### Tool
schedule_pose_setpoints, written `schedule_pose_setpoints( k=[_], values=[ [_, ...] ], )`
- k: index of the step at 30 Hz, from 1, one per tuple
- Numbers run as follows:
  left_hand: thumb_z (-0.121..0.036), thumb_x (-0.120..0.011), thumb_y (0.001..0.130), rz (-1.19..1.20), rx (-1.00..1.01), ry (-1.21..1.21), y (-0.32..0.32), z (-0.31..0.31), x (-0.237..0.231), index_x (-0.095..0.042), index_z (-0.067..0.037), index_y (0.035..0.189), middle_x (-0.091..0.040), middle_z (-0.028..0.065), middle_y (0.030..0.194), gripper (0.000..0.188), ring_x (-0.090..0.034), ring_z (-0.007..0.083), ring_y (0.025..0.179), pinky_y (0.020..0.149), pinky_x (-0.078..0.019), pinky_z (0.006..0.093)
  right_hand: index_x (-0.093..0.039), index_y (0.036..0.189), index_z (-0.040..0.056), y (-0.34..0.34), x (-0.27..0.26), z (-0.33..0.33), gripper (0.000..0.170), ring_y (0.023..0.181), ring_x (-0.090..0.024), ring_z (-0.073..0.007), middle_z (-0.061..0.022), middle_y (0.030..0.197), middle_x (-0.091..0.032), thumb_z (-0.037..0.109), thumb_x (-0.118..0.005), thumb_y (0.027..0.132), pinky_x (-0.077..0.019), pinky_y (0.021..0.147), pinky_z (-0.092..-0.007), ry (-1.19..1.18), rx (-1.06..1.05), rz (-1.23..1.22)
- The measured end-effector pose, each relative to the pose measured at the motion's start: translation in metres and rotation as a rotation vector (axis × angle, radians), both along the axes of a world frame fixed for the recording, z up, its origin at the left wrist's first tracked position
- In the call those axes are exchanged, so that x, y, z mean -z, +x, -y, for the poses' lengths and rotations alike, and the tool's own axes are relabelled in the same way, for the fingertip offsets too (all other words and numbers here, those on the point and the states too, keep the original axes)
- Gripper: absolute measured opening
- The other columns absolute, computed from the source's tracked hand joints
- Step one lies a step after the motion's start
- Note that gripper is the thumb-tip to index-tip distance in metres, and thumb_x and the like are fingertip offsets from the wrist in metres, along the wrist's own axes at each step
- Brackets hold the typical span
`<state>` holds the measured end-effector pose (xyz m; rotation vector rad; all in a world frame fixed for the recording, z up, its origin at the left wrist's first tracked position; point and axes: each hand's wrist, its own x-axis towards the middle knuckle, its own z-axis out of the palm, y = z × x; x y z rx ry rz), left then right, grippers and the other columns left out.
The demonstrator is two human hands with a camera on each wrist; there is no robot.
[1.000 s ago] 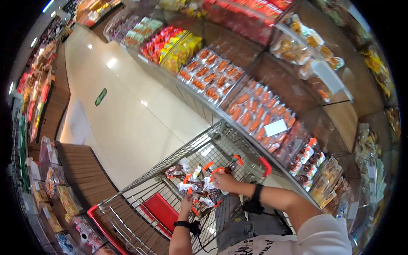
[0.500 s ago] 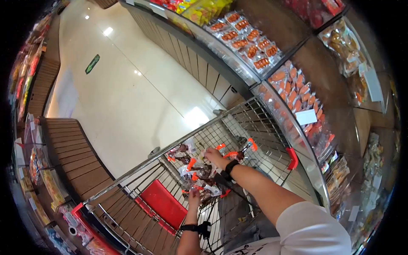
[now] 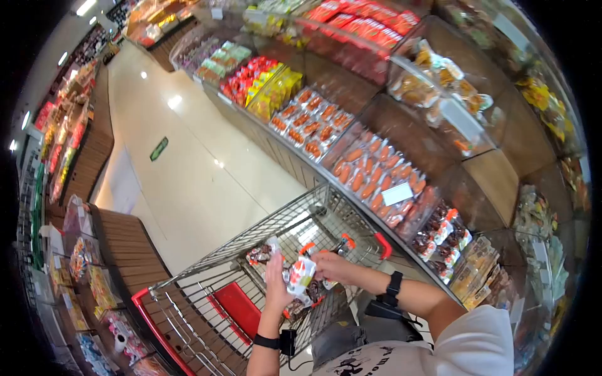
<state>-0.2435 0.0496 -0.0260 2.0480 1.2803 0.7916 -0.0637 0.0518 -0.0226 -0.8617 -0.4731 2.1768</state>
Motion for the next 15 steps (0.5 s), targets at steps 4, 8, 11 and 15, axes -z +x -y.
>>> schedule_pose_setpoints(
  k=[4, 8, 11, 15],
  values=[
    [-0.007, -0.064, 0.057, 0.384, 0.087, -0.315, 0.053, 0.028, -0.085, -0.030, -0.005, 0.112, -0.046, 0.0146, 0.100, 0.065, -0.049, 0.0234, 0.087, 0.076, -0.0380, 0.0302, -0.043, 0.084, 0.0019, 0.048, -0.085, 0.030, 0.011, 0.075, -0.049, -0.0104, -0.0027, 0.083, -0.048, 0.010, -0.043, 0.077, -0.0406, 0.066, -0.0222, 0.129, 0.061, -0.025],
    [-0.009, -0.041, 0.066, 0.854, 0.176, -0.816, 0.096, 0.062, -0.137, -0.040, 0.004, 0.097, -0.051, 0.0109, 0.075, 0.033, -0.049, 0.0191, 0.071, 0.071, -0.0385, 0.0282, -0.041, 0.095, 0.0033, 0.086, -0.177, 0.055, 0.029, 0.082, -0.046, -0.0129, -0.0071, 0.097, -0.043, 0.003, -0.053, 0.069, -0.0397, 0.069, -0.0242, 0.721, 0.302, 0.368],
    [-0.014, -0.039, 0.065, 0.943, 0.347, -1.058, 0.131, 0.080, -0.182, -0.042, 0.005, 0.090, -0.050, 0.0109, 0.066, 0.031, -0.047, 0.0183, 0.063, 0.060, -0.0386, 0.0270, -0.040, 0.103, 0.0054, 0.124, -0.229, 0.077, 0.040, 0.086, -0.046, -0.0190, -0.0096, 0.101, -0.042, 0.004, -0.056, 0.067, -0.0357, 0.076, -0.0278, 1.368, 0.311, 1.119],
    [-0.017, -0.043, 0.062, 0.755, 0.488, -1.097, 0.171, 0.102, -0.221, -0.043, 0.004, 0.086, -0.049, 0.0110, 0.059, 0.032, -0.047, 0.0174, 0.052, 0.050, -0.0384, 0.0259, -0.055, 0.079, 0.0038, 0.161, -0.244, 0.108, 0.012, 0.071, -0.051, -0.0205, -0.0070, 0.075, -0.052, 0.008, -0.055, 0.067, -0.0395, 0.063, -0.0278, 1.416, 0.309, 0.992]
  ],
)
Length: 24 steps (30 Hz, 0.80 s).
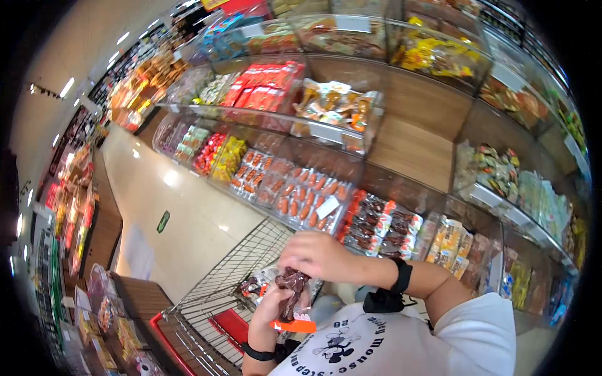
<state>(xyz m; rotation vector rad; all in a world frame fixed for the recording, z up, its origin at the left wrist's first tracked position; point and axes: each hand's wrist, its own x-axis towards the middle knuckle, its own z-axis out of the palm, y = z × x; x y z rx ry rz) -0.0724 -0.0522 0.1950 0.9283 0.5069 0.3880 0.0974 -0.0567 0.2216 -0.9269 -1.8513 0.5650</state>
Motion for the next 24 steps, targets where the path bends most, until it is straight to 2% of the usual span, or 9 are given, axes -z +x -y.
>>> schedule_pose_setpoints(
  k=[2, 3, 7, 16, 19, 20, 22, 23, 24],
  values=[
    [-0.016, -0.042, 0.062, -0.093, 0.052, 0.033, 0.013, 0.011, -0.008, -0.042, 0.005, 0.086, -0.049, 0.0109, 0.060, 0.031, -0.047, 0.0173, 0.053, 0.050, -0.0379, 0.0264, -0.054, 0.072, 0.0008, 0.014, -0.020, 0.016, 0.013, 0.057, -0.050, -0.0173, -0.0077, 0.068, -0.053, 0.014, -0.051, 0.073, -0.0388, 0.056, -0.0239, -0.271, 0.115, -0.104],
    [-0.009, -0.039, 0.068, -0.014, 0.133, -0.016, 0.015, 0.013, -0.005, -0.040, 0.002, 0.096, -0.050, 0.0070, 0.067, 0.030, -0.046, 0.0106, 0.058, 0.051, -0.0372, 0.0207, -0.054, 0.073, 0.0002, 0.022, -0.021, 0.021, 0.016, 0.059, -0.049, -0.0140, -0.0061, 0.068, -0.053, 0.015, -0.050, 0.074, -0.0384, 0.057, -0.0229, -0.344, 0.104, -0.149],
    [-0.012, -0.043, 0.061, -0.037, 0.174, 0.147, 0.036, 0.031, -0.010, -0.036, 0.008, 0.104, -0.048, 0.0103, 0.062, 0.048, -0.046, 0.0163, 0.053, 0.049, -0.0369, 0.0259, -0.054, 0.076, -0.0017, 0.042, -0.012, 0.040, 0.023, 0.065, -0.046, -0.0055, -0.0009, 0.068, -0.053, 0.020, -0.049, 0.077, -0.0374, 0.058, -0.0206, -0.689, 0.056, -0.476],
    [-0.023, -0.046, 0.065, -0.018, 0.275, 0.208, 0.060, 0.036, -0.003, -0.032, 0.007, 0.108, -0.049, 0.0137, 0.066, 0.055, -0.050, 0.0212, 0.058, 0.054, -0.0407, 0.0306, -0.054, 0.085, -0.0024, 0.066, -0.008, 0.063, 0.030, 0.069, -0.046, -0.0052, -0.0020, 0.074, -0.054, 0.026, -0.050, 0.076, -0.0377, 0.060, -0.0184, -0.670, 0.027, -0.645],
    [-0.041, -0.039, 0.076, 0.317, 0.401, -0.129, 0.069, 0.032, 0.001, -0.026, 0.004, 0.112, -0.050, 0.0204, 0.088, 0.060, -0.053, 0.0245, 0.072, 0.063, -0.0418, 0.0324, -0.054, 0.080, -0.0006, 0.075, -0.002, 0.065, 0.026, 0.068, -0.046, -0.0059, -0.0011, 0.070, -0.052, 0.025, -0.048, 0.077, -0.0380, 0.061, -0.0201, -0.636, 0.068, -0.703],
    [-0.057, -0.032, 0.071, 0.317, 0.346, -0.291, 0.068, 0.036, 0.003, -0.022, 0.004, 0.115, -0.046, 0.0229, 0.099, 0.076, -0.051, 0.0306, 0.083, 0.070, -0.0406, 0.0386, -0.054, 0.078, -0.0002, 0.080, 0.001, 0.066, 0.028, 0.068, -0.046, -0.0068, -0.0017, 0.071, -0.052, 0.027, -0.049, 0.076, -0.0373, 0.061, -0.0203, -0.572, 0.015, -0.754],
    [-0.056, -0.035, 0.071, 0.133, 0.262, -0.647, 0.073, 0.028, 0.035, -0.019, 0.004, 0.117, -0.044, 0.0206, 0.102, 0.077, -0.049, 0.0308, 0.086, 0.074, -0.0389, 0.0387, -0.055, 0.074, 0.0005, 0.090, 0.007, 0.071, 0.031, 0.070, -0.045, -0.0087, -0.0030, 0.071, -0.053, 0.031, -0.049, 0.075, -0.0358, 0.063, -0.0208, -0.450, -0.087, -0.851],
    [-0.050, -0.042, 0.072, 0.228, 0.527, -0.526, 0.082, 0.026, 0.042, -0.026, 0.003, 0.115, -0.046, 0.0165, 0.098, 0.070, -0.050, 0.0245, 0.079, 0.070, -0.0384, 0.0341, -0.057, 0.069, 0.0039, 0.095, 0.005, 0.073, 0.035, 0.077, -0.045, -0.0135, -0.0041, 0.072, -0.054, 0.037, -0.048, 0.072, -0.0346, 0.069, -0.0251, -0.294, -0.026, -0.761],
    [-0.047, -0.044, 0.072, 0.223, 0.586, -0.445, 0.086, 0.025, 0.052, -0.031, 0.003, 0.110, -0.046, 0.0139, 0.093, 0.064, -0.049, 0.0216, 0.075, 0.067, -0.0377, 0.0319, -0.057, 0.068, 0.0049, 0.101, 0.010, 0.076, 0.034, 0.078, -0.044, -0.0145, -0.0043, 0.073, -0.054, 0.037, -0.048, 0.073, -0.0340, 0.070, -0.0264, -0.233, -0.029, -0.714]
  ],
)
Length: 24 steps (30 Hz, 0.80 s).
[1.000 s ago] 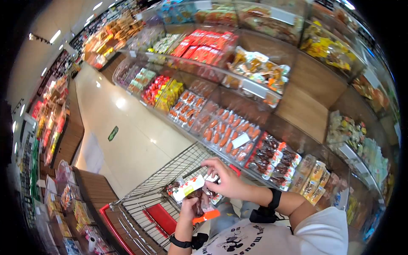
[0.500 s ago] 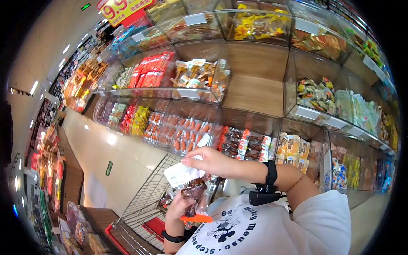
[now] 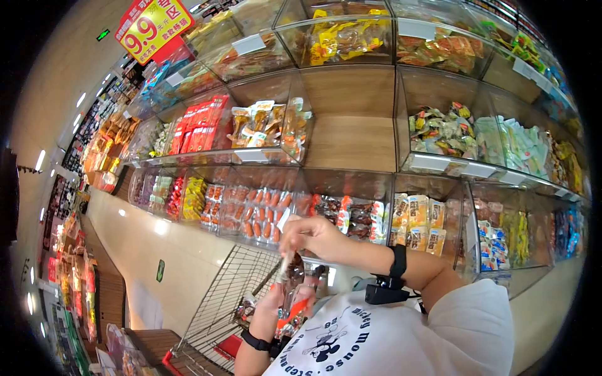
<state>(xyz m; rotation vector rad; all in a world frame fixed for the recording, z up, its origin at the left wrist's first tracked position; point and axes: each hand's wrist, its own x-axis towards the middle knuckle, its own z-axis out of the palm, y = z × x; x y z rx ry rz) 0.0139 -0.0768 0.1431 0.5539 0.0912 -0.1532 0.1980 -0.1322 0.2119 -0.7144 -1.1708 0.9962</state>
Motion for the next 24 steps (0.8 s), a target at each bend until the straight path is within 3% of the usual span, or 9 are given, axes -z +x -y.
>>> schedule_pose_setpoints(
  k=[3, 6, 7, 8, 10, 11, 15, 19, 24],
  values=[
    [-0.028, -0.057, 0.070, -0.168, -0.132, 0.036, 0.013, 0.009, -0.009, -0.046, -0.003, 0.078, -0.041, 0.0003, 0.065, 0.028, -0.038, 0.0078, 0.056, 0.052, -0.0314, 0.0209, -0.059, 0.068, 0.0081, 0.023, 0.029, 0.013, 0.032, 0.085, -0.043, -0.0192, -0.0076, 0.084, -0.053, 0.037, -0.047, 0.073, -0.0327, 0.074, -0.0327, 0.082, 0.055, 0.118],
    [-0.015, -0.058, 0.069, -0.167, -0.144, 0.218, 0.021, -0.005, 0.047, -0.042, -0.007, 0.068, -0.039, -0.0037, 0.061, 0.018, -0.037, 0.0047, 0.054, 0.050, -0.0305, 0.0165, -0.058, 0.069, 0.0065, 0.044, 0.058, 0.037, 0.033, 0.104, -0.035, -0.0257, -0.0149, 0.112, -0.036, 0.037, -0.046, 0.074, -0.0288, 0.084, -0.0372, -0.126, -0.007, 0.034],
    [-0.003, -0.057, 0.067, -0.307, -0.153, 0.183, 0.025, -0.005, 0.054, -0.041, -0.007, 0.066, -0.039, -0.0048, 0.061, 0.017, -0.036, 0.0023, 0.053, 0.049, -0.0304, 0.0142, -0.057, 0.068, 0.0038, 0.050, 0.065, 0.047, 0.031, 0.107, -0.032, -0.0274, -0.0153, 0.117, -0.029, 0.032, -0.047, 0.075, -0.0275, 0.086, -0.0388, -0.196, -0.156, -0.209],
    [-0.002, -0.057, 0.067, -0.325, -0.157, 0.276, 0.030, -0.005, 0.055, -0.041, -0.007, 0.067, -0.039, -0.0049, 0.061, 0.017, -0.036, 0.0024, 0.053, 0.049, -0.0308, 0.0144, -0.053, 0.090, 0.0053, 0.058, 0.085, 0.053, 0.030, 0.106, -0.033, -0.0246, -0.0120, 0.117, -0.031, 0.031, -0.045, 0.078, -0.0272, 0.087, -0.0369, -0.147, -0.199, -0.160],
    [0.000, -0.056, 0.067, -0.360, -0.159, 0.463, 0.041, -0.003, 0.049, -0.041, -0.007, 0.068, -0.039, -0.0051, 0.060, 0.017, -0.036, 0.0024, 0.053, 0.049, -0.0317, 0.0147, -0.040, 0.107, 0.0075, 0.059, 0.089, 0.066, 0.035, 0.105, -0.033, -0.0214, -0.0101, 0.115, -0.034, 0.024, -0.048, 0.077, -0.0289, 0.086, -0.0345, -0.606, -0.028, -0.113],
    [-0.003, -0.058, 0.067, -0.324, -0.138, 0.579, 0.046, -0.004, 0.056, -0.044, -0.006, 0.068, -0.042, -0.0038, 0.060, 0.015, -0.039, 0.0025, 0.056, 0.051, -0.0330, 0.0151, -0.030, 0.114, 0.0096, 0.055, 0.096, 0.068, 0.047, 0.103, -0.034, -0.0178, -0.0080, 0.110, -0.037, 0.018, -0.053, 0.074, -0.0315, 0.084, -0.0327, -0.688, 0.053, 0.001],
    [-0.006, -0.060, 0.066, -0.352, -0.060, 1.183, 0.067, -0.006, 0.072, -0.047, -0.004, 0.069, -0.047, -0.0027, 0.062, 0.013, -0.041, 0.0035, 0.058, 0.052, -0.0357, 0.0172, -0.048, 0.094, 0.0079, 0.049, 0.119, 0.073, 0.049, 0.105, -0.031, -0.0270, -0.0093, 0.099, -0.045, 0.032, -0.065, 0.056, -0.0157, 0.091, -0.0412, -0.463, 0.222, 1.090],
    [-0.004, -0.058, 0.068, -0.303, -0.023, 1.144, 0.078, -0.012, 0.101, -0.048, -0.005, 0.073, -0.050, -0.0012, 0.067, 0.011, -0.043, 0.0044, 0.059, 0.054, -0.0370, 0.0177, -0.043, 0.096, 0.0060, 0.047, 0.143, 0.058, 0.051, 0.089, -0.046, -0.0278, -0.0099, 0.088, -0.049, 0.030, -0.064, 0.055, -0.0299, 0.082, -0.0416, -0.434, 0.082, 1.204],
    [-0.005, -0.043, 0.076, -0.426, -0.593, 0.833, 0.080, -0.029, 0.136, -0.039, -0.004, 0.102, -0.051, 0.0067, 0.089, 0.026, -0.050, 0.0122, 0.077, 0.060, -0.0406, 0.0218, -0.038, 0.096, 0.0008, 0.078, 0.186, 0.031, 0.054, 0.076, -0.051, -0.0305, -0.0145, 0.085, -0.048, 0.025, -0.064, 0.056, -0.0421, 0.061, -0.0381, -0.742, 0.184, 1.161]
  ],
)
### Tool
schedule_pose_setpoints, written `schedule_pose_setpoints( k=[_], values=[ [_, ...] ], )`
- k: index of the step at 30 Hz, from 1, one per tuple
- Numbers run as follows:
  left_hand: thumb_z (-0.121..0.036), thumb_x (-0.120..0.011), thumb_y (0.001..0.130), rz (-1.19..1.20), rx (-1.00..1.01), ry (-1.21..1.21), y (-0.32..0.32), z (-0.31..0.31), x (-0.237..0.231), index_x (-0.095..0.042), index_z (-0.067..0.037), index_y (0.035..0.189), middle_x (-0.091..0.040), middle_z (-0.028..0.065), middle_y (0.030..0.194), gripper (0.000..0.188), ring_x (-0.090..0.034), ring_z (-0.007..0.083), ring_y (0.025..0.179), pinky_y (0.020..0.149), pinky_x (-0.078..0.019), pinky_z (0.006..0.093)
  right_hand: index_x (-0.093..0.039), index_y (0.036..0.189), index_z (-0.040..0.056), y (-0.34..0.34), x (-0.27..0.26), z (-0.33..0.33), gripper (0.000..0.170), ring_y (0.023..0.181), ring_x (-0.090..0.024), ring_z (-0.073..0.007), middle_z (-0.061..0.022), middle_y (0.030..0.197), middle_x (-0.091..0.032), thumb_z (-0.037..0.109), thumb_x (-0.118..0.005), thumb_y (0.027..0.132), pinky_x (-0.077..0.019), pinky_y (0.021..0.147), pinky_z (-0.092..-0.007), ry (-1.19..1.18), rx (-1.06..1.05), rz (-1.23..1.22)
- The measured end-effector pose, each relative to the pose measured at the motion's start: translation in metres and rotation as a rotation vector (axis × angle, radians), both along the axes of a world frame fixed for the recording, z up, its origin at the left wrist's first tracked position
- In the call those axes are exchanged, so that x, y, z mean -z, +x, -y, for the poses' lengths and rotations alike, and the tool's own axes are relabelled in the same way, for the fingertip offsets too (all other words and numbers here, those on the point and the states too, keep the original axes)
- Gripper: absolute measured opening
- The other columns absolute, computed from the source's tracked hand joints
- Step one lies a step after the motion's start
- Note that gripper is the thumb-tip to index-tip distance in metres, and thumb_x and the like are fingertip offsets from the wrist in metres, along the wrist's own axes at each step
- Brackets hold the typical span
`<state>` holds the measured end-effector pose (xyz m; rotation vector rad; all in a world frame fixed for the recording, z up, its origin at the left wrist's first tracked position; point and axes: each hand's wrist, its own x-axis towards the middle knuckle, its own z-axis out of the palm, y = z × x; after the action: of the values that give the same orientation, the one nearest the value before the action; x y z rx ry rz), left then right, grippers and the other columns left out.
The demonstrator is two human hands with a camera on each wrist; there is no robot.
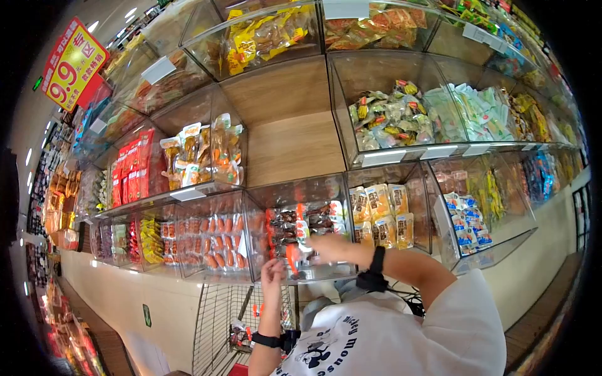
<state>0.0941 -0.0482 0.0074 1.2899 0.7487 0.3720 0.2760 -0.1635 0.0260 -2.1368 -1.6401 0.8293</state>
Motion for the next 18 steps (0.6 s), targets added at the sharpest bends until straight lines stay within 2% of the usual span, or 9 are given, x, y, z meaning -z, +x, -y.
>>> schedule_pose_setpoints(
  k=[2, 3, 6, 8, 9, 12, 13, 16, 18],
  values=[
    [-0.006, -0.041, 0.077, 0.019, -0.129, -0.031, 0.000, -0.003, -0.020, -0.036, -0.005, 0.106, -0.049, 0.0096, 0.098, 0.029, -0.048, 0.0136, 0.086, 0.064, -0.0403, 0.0236, -0.033, 0.099, -0.0041, 0.026, 0.015, -0.014, 0.057, 0.077, -0.051, -0.0299, -0.0180, 0.087, -0.048, 0.021, -0.064, 0.058, -0.0422, 0.062, -0.0374, -0.159, 0.063, 0.075],
    [-0.007, -0.040, 0.078, -0.012, -0.082, 0.000, -0.011, -0.007, -0.012, -0.032, -0.007, 0.109, -0.046, 0.0108, 0.103, 0.032, -0.046, 0.0149, 0.090, 0.067, -0.0392, 0.0249, -0.031, 0.100, -0.0053, 0.034, 0.030, -0.018, 0.058, 0.076, -0.051, -0.0300, -0.0191, 0.086, -0.048, 0.019, -0.063, 0.058, -0.0422, 0.061, -0.0372, -0.217, 0.057, 0.080],
    [-0.008, -0.040, 0.078, -0.104, -0.165, -0.094, -0.038, -0.005, -0.011, -0.033, -0.007, 0.108, -0.046, 0.0098, 0.103, 0.031, -0.046, 0.0147, 0.089, 0.067, -0.0387, 0.0239, -0.027, 0.103, -0.0079, 0.058, 0.076, -0.031, 0.060, 0.073, -0.051, -0.0304, -0.0218, 0.084, -0.049, 0.015, -0.061, 0.059, -0.0417, 0.058, -0.0369, -0.361, 0.010, 0.065],
    [-0.013, -0.043, 0.078, -0.121, -0.236, -0.110, -0.070, -0.003, 0.006, -0.032, -0.008, 0.109, -0.047, 0.0084, 0.102, 0.033, -0.047, 0.0151, 0.087, 0.067, -0.0393, 0.0253, -0.025, 0.107, -0.0081, 0.067, 0.098, -0.040, 0.062, 0.072, -0.051, -0.0310, -0.0228, 0.082, -0.050, 0.012, -0.060, 0.060, -0.0411, 0.056, -0.0374, -0.423, -0.054, 0.016],
    [-0.014, -0.044, 0.078, -0.142, -0.267, -0.116, -0.085, 0.000, 0.008, -0.032, -0.009, 0.109, -0.047, 0.0082, 0.102, 0.034, -0.047, 0.0154, 0.087, 0.067, -0.0395, 0.0261, -0.018, 0.113, -0.0060, 0.072, 0.118, -0.042, 0.070, 0.070, -0.051, -0.0316, -0.0234, 0.080, -0.050, 0.011, -0.060, 0.060, -0.0401, 0.054, -0.0379, -0.396, -0.088, 0.023],
    [-0.018, -0.045, 0.077, -0.178, -0.401, -0.158, -0.117, 0.011, 0.008, -0.031, -0.010, 0.110, -0.047, 0.0081, 0.101, 0.037, -0.048, 0.0161, 0.086, 0.066, -0.0396, 0.0280, -0.013, 0.116, -0.0029, 0.087, 0.148, -0.048, 0.073, 0.071, -0.051, -0.0308, -0.0232, 0.086, -0.050, 0.013, -0.059, 0.062, -0.0405, 0.054, -0.0370, -0.480, -0.116, -0.089],
    [-0.019, -0.045, 0.077, -0.185, -0.454, -0.176, -0.125, 0.015, 0.008, -0.030, -0.010, 0.110, -0.047, 0.0082, 0.101, 0.037, -0.048, 0.0163, 0.085, 0.065, -0.0395, 0.0286, -0.011, 0.118, 0.0000, 0.089, 0.153, -0.049, 0.074, 0.074, -0.050, -0.0309, -0.0226, 0.092, -0.049, 0.016, -0.059, 0.064, -0.0408, 0.057, -0.0366, -0.469, -0.121, -0.070],
    [-0.008, -0.039, 0.078, -0.164, -0.555, -0.220, -0.148, 0.023, 0.010, -0.028, -0.009, 0.111, -0.046, 0.0113, 0.101, 0.035, -0.048, 0.0175, 0.085, 0.061, -0.0434, 0.0292, -0.013, 0.118, 0.0018, 0.088, 0.145, -0.044, 0.073, 0.081, -0.050, -0.0315, -0.0226, 0.097, -0.047, 0.015, -0.060, 0.064, -0.0409, 0.063, -0.0378, -0.473, -0.046, -0.146],
    [-0.014, -0.042, 0.078, -0.182, -0.575, -0.214, -0.157, 0.028, 0.012, -0.029, -0.009, 0.111, -0.046, 0.0102, 0.101, 0.036, -0.048, 0.0176, 0.084, 0.063, -0.0418, 0.0292, -0.021, 0.115, 0.0040, 0.085, 0.143, -0.045, 0.061, 0.083, -0.049, -0.0325, -0.0228, 0.098, -0.046, 0.013, -0.055, 0.065, -0.0408, 0.065, -0.0390, -0.375, -0.016, -0.032]
  ],
)
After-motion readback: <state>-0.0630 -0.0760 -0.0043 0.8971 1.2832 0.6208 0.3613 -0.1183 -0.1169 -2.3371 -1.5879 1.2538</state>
